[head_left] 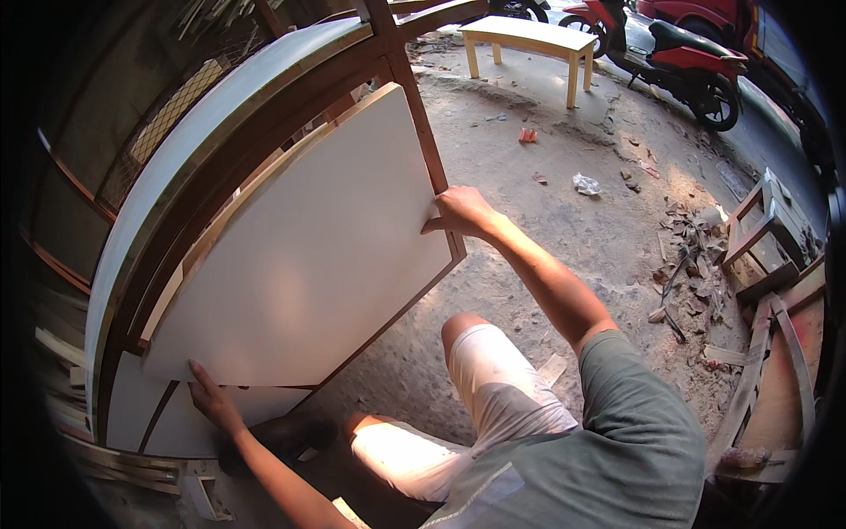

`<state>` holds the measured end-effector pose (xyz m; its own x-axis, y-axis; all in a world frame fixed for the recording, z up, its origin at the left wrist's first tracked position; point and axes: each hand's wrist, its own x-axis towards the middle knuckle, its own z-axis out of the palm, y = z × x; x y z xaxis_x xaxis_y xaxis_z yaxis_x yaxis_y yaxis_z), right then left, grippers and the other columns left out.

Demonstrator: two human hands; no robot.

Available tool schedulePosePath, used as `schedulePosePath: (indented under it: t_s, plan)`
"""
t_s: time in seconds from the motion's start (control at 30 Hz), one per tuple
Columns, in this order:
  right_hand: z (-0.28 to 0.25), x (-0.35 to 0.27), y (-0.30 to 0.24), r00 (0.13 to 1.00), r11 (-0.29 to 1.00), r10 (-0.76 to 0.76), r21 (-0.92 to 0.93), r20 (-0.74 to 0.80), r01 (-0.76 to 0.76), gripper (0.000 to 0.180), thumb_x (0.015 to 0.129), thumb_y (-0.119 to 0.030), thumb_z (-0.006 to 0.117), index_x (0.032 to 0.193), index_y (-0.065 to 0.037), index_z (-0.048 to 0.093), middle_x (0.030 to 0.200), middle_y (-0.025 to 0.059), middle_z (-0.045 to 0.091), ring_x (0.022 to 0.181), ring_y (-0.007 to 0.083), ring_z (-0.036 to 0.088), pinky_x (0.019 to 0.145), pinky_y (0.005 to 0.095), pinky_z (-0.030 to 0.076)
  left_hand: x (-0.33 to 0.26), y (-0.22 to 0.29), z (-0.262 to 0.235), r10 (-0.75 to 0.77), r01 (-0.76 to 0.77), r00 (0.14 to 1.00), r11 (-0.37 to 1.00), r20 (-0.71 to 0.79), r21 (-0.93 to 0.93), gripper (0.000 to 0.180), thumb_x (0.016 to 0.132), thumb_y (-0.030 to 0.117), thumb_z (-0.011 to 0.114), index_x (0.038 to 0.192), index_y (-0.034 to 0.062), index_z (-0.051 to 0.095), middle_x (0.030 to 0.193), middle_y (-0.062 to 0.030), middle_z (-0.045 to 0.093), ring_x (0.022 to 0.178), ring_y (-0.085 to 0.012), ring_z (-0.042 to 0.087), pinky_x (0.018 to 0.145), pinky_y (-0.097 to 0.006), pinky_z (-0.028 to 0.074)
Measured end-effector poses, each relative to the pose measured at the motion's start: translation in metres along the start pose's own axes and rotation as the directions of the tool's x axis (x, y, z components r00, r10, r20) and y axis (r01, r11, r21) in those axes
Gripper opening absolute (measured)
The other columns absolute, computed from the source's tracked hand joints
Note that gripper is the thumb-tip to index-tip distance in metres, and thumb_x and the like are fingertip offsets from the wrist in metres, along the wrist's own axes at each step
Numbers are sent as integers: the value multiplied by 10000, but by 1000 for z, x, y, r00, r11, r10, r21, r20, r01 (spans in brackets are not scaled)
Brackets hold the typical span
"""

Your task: The person sands the edges of a white board using a hand-held power sander and then fits the board into a slot in a wooden cart structure.

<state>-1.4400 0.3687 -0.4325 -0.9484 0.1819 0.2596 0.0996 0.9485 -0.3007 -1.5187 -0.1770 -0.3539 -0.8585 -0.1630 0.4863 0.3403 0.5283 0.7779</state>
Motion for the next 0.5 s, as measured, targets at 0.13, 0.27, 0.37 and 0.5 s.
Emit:
schedulePosePath:
  t_s: [0.13, 0.27, 0.37, 0.5]
  plan:
    - [12, 1, 7, 995, 1000, 27, -1, -97, -27, 594, 734, -577, 797, 773, 11, 717, 713, 192, 679, 742, 396, 697, 678, 467, 561, 6, 14, 4, -92, 90, 995, 995, 39, 53, 828, 1012, 667, 424, 1156, -121, 633, 985, -206, 701, 832, -271, 721, 687, -369, 597]
    - [24, 1, 12, 981, 998, -6, 55, -194, 17, 609, 737, -607, 776, 691, -5, 692, 680, 176, 675, 697, 370, 700, 632, 452, 546, 16, -1, -1, -205, 203, 979, 972, -1, 117, 843, 1001, 689, 419, 1247, -95, 605, 1043, -228, 689, 846, -305, 733, 706, -378, 608]
    - [16, -4, 7, 984, 997, -5, 78, -178, 19, 621, 734, -622, 769, 688, -7, 692, 676, 182, 671, 696, 378, 699, 630, 455, 544, 15, 0, -3, -198, 198, 980, 969, -16, 148, 855, 1000, 693, 414, 1309, -88, 572, 1078, -239, 682, 852, -321, 734, 706, -381, 612]
    - [27, -5, 17, 960, 990, -6, 134, -280, 45, 614, 733, -618, 772, 750, -8, 702, 698, 178, 677, 719, 376, 701, 635, 462, 542, 14, 4, 0, -165, 163, 986, 981, 8, 104, 861, 1000, 694, 411, 1331, -87, 561, 1090, -235, 683, 852, -322, 737, 694, -379, 616]
